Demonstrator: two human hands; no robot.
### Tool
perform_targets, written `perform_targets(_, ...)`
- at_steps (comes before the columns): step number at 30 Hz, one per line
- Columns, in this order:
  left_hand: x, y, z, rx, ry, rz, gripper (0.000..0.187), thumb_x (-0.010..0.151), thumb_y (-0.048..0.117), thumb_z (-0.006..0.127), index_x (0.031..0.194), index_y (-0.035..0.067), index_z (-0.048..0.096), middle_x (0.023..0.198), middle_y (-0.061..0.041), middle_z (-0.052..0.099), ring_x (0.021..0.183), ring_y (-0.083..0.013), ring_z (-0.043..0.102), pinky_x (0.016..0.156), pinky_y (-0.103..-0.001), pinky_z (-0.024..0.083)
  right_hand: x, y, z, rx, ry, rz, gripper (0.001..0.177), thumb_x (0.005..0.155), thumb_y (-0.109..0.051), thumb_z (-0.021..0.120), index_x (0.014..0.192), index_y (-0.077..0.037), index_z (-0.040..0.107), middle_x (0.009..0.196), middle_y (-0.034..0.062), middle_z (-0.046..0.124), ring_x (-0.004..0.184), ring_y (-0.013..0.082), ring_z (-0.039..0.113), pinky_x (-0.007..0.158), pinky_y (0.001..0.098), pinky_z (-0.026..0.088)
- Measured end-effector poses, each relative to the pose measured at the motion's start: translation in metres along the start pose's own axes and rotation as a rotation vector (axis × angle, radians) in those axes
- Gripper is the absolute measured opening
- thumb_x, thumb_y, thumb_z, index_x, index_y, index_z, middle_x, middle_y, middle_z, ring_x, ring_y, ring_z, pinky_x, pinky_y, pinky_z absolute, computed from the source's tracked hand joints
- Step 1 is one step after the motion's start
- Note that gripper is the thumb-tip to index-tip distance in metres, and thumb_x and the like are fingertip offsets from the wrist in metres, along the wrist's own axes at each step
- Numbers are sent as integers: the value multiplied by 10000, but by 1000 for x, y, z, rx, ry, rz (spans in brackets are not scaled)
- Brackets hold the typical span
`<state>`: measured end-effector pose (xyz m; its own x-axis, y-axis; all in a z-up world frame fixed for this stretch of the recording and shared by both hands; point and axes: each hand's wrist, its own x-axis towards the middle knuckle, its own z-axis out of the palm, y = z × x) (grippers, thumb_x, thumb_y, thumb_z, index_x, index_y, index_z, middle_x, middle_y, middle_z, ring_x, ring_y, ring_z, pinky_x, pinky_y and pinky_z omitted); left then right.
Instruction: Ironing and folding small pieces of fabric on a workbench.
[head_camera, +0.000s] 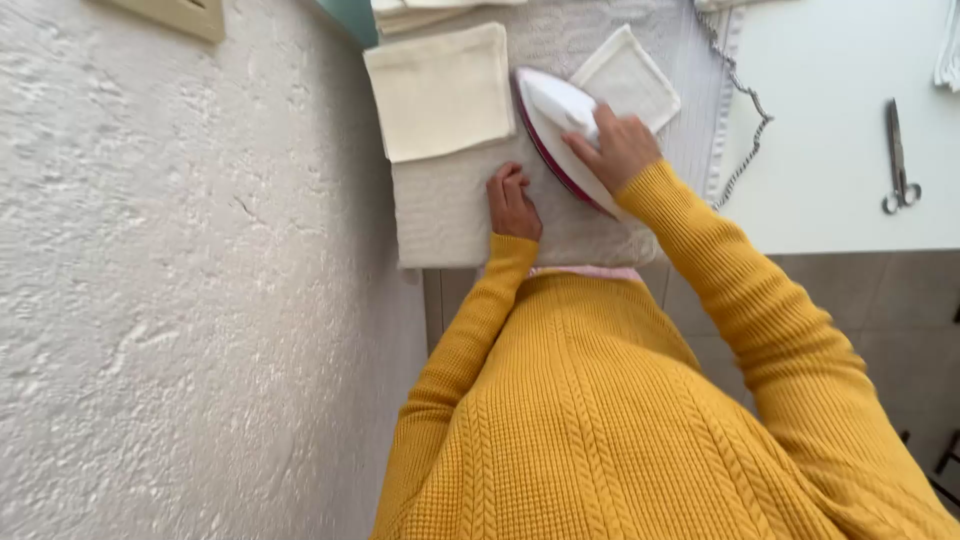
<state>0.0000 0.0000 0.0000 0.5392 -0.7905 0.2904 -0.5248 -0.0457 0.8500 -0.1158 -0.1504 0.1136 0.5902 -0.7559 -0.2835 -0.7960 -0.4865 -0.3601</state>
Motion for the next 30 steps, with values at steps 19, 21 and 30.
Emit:
perform_targets(19,-2,-1,9,233,-6,120,149,973,-24,615,1112,2,567,1219,-156,568,1167,-344,559,1035,-438,486,8,-2,-2,60,-104,92,484,1040,-435,611,1099,43,568,737,213,697,596,319,721,513,449,582)
perform_targets(21,3,4,4,277,-58,86,132,1034,19,597,1162,-13,581,1266,-148,577,1211,-321,556,1066,-419,498,15,-5,-2,4,8,55,519,1079,-470,621,1062,47,577,710,217,705,638,321,720,580,439,601)
perform_targets(30,-11,-10,17,399,-89,116,97,1023,96,611,1112,60,606,1378,-98,579,1295,-280,533,1093,-420,450,20,12,13,5,7,23,525,1061,-468,636,1079,54,579,680,179,709,551,263,683,480,399,580)
